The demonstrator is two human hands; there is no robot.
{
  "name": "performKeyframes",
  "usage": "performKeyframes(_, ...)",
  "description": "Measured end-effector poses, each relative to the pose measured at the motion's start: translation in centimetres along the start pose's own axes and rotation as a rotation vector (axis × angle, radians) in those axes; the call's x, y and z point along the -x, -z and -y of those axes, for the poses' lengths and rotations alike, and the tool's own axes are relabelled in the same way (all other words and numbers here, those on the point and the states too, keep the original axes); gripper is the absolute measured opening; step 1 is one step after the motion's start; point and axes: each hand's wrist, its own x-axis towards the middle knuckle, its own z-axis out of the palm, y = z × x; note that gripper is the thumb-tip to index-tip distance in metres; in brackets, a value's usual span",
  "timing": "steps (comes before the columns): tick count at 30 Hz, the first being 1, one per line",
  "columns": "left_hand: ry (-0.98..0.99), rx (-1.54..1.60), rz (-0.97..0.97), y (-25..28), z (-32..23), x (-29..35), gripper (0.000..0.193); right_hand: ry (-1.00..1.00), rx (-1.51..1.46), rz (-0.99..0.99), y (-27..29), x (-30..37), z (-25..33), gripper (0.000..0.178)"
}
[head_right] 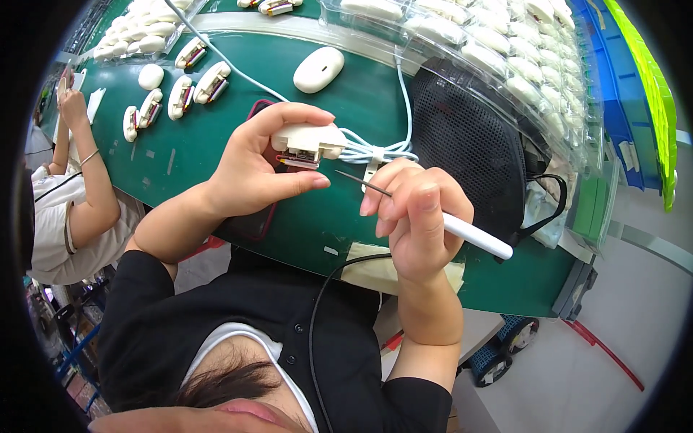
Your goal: The person assembles small plastic housings by inserting wires and connectors into them using a hand insertion tool.
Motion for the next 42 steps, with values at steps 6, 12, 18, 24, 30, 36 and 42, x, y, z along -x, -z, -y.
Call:
performKeyframes(6, -0.039, -0.123, -0.005, 0.06, 0.34, -0.15, 0.057, -0.022, 0.013, -0.007, 0.05, -0.04, -0.25, 0.038)
performKeyframes(12, -0.016, -0.120, -0.009, -0.01, 0.06, 0.04, 0.053, -0.022, 0.031, -0.013, 0.02, 0.00, -0.36, 0.037)
performKeyframes(18, -0.181, -0.295, 0.025, 0.52, 0.25, -0.08, 0.043, -0.021, 0.041, -0.025, 0.02, -0.12, -0.44, 0.037)
performKeyframes(24, -0.300, -0.377, 0.043, 0.63, 0.01, -0.28, 0.044, -0.006, 0.031, -0.034, 0.23, -0.23, -0.37, 0.037)
performKeyframes(30, -0.389, -0.388, 0.042, 0.67, -0.28, -0.21, 0.042, -0.007, 0.038, -0.044, 0.05, -0.16, -0.26, 0.037)
performKeyframes(36, -0.378, -0.381, 0.050, 0.69, -0.53, -0.04, 0.042, -0.009, 0.030, -0.033, -0.10, -0.10, -0.22, 0.036)
performKeyframes(42, -0.436, -0.388, 0.066, 0.67, -0.32, -0.01, 0.045, -0.016, 0.024, -0.020, -0.02, 0.02, -0.18, 0.038)
